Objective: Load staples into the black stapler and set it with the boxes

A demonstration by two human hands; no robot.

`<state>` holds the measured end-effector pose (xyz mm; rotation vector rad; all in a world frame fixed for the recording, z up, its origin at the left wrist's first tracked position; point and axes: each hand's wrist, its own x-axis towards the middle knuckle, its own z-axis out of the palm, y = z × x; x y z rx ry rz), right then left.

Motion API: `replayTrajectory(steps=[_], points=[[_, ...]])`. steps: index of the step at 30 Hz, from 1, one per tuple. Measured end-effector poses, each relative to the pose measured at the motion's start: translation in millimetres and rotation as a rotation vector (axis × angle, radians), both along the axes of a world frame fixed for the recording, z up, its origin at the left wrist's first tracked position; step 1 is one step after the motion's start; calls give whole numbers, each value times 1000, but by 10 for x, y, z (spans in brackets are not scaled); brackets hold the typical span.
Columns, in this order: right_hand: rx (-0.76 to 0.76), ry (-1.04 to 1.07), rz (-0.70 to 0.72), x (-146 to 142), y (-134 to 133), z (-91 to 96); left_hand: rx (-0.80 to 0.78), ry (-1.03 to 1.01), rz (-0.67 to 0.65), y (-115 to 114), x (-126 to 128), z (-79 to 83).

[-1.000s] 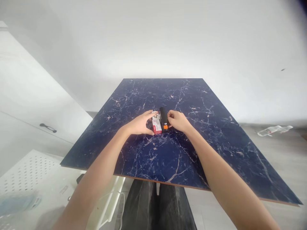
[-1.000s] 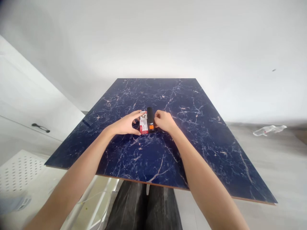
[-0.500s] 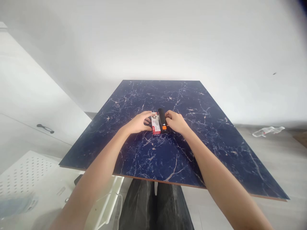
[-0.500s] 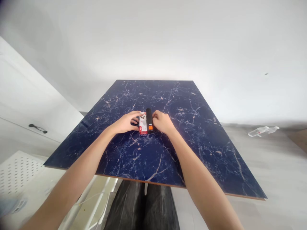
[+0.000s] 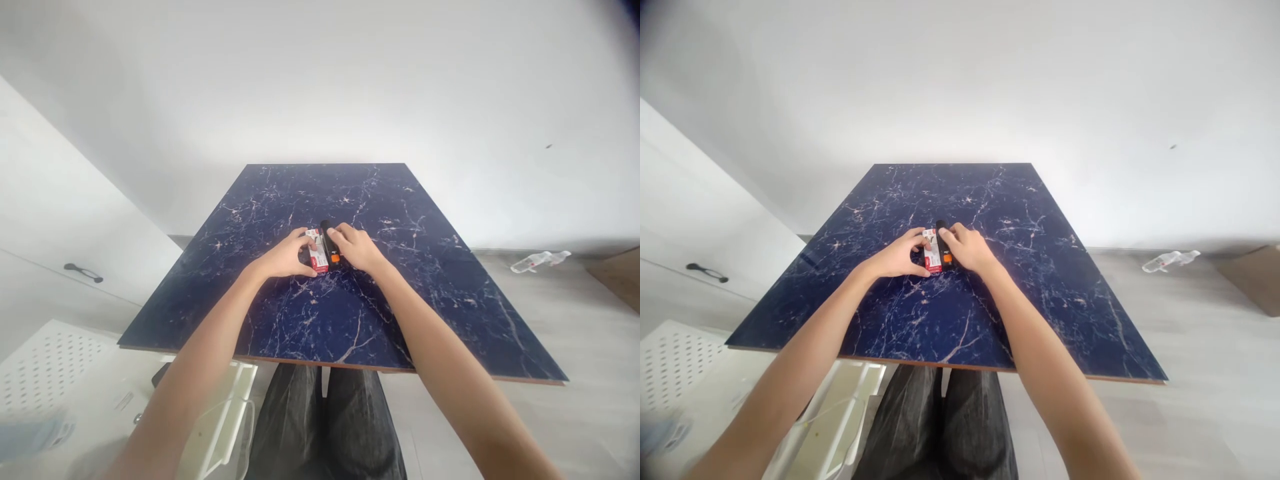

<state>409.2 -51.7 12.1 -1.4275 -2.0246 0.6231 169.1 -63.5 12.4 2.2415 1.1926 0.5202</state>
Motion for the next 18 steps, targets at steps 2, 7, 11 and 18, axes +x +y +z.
replayTrajectory(steps=[2, 7, 11, 18], points=[[45, -63, -41, -25, -14, 0, 23, -13, 39, 45, 73, -62], [176, -188, -275, 264, 189, -35, 126, -14, -50, 519, 750, -114], [126, -118, -663, 898, 423, -141, 193, 61, -232, 1042, 1766, -45], [156, 17, -880, 1512, 530, -328, 87, 147, -302, 1420, 2563, -37]])
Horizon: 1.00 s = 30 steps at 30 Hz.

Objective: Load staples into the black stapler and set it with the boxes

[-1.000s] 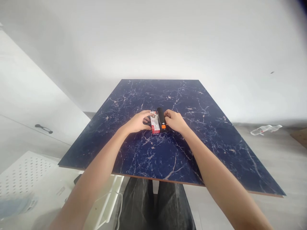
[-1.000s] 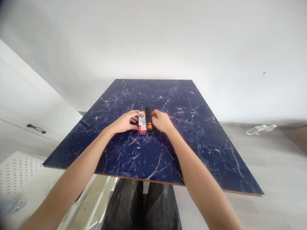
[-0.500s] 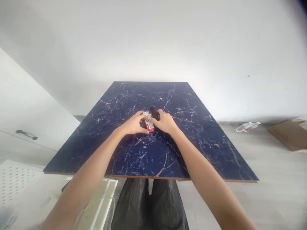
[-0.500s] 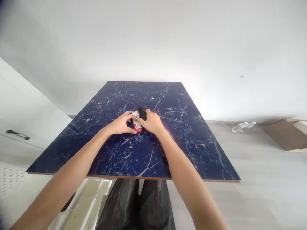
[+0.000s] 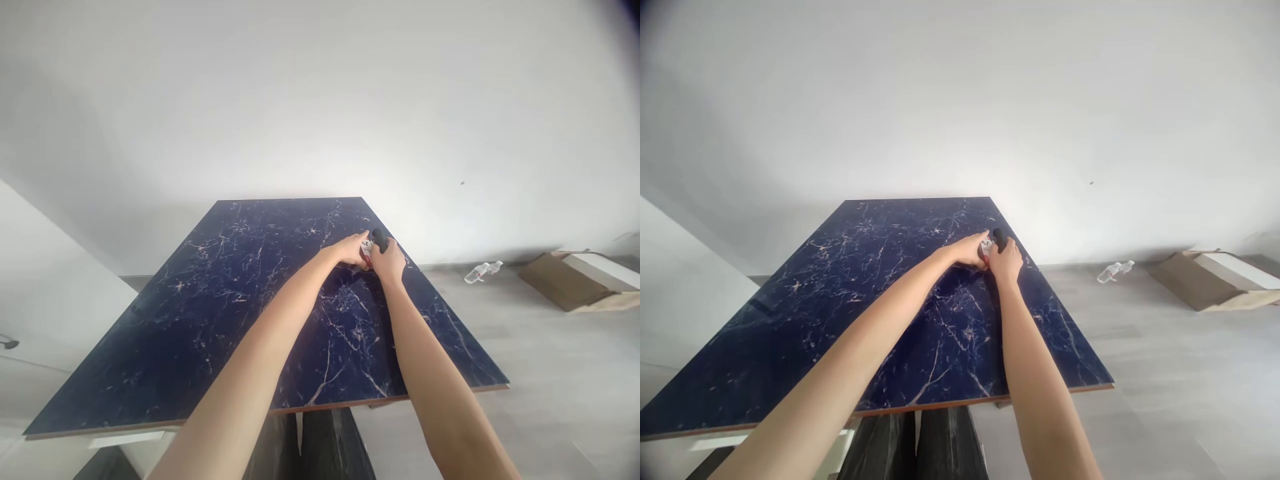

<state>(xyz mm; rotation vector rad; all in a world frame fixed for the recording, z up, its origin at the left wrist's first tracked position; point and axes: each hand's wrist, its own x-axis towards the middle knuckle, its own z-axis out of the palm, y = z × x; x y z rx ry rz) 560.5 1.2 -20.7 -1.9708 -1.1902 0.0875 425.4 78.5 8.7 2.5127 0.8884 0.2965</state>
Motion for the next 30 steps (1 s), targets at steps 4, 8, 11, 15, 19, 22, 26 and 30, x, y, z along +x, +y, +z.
replayTrajectory(steps=[4, 8, 11, 15, 19, 22, 26, 30], points=[[69, 5, -13, -54, 7, -28, -55, -71, 38, -49, -181, -135], [222, -75, -89, -143, -28, 7, 1, -289, 182, -363, -505, -288], [377, -209, -26, -295, -86, 113, 273, -415, 182, -686, -847, -323], [463, -370, 379, -751, -218, 269, 497, -392, 307, -998, -1318, -292], [297, -342, 880, -1384, -424, 204, 451, -98, 444, -1117, -1605, -320], [149, -299, 1003, -1677, -538, 67, 400, 49, 399, -1127, -1688, -358], [80, -185, 998, -1665, -550, 54, 380, 84, 434, -1136, -1683, -352], [40, -134, 1029, -1564, -546, 153, 352, 101, 452, -1173, -1647, -317]])
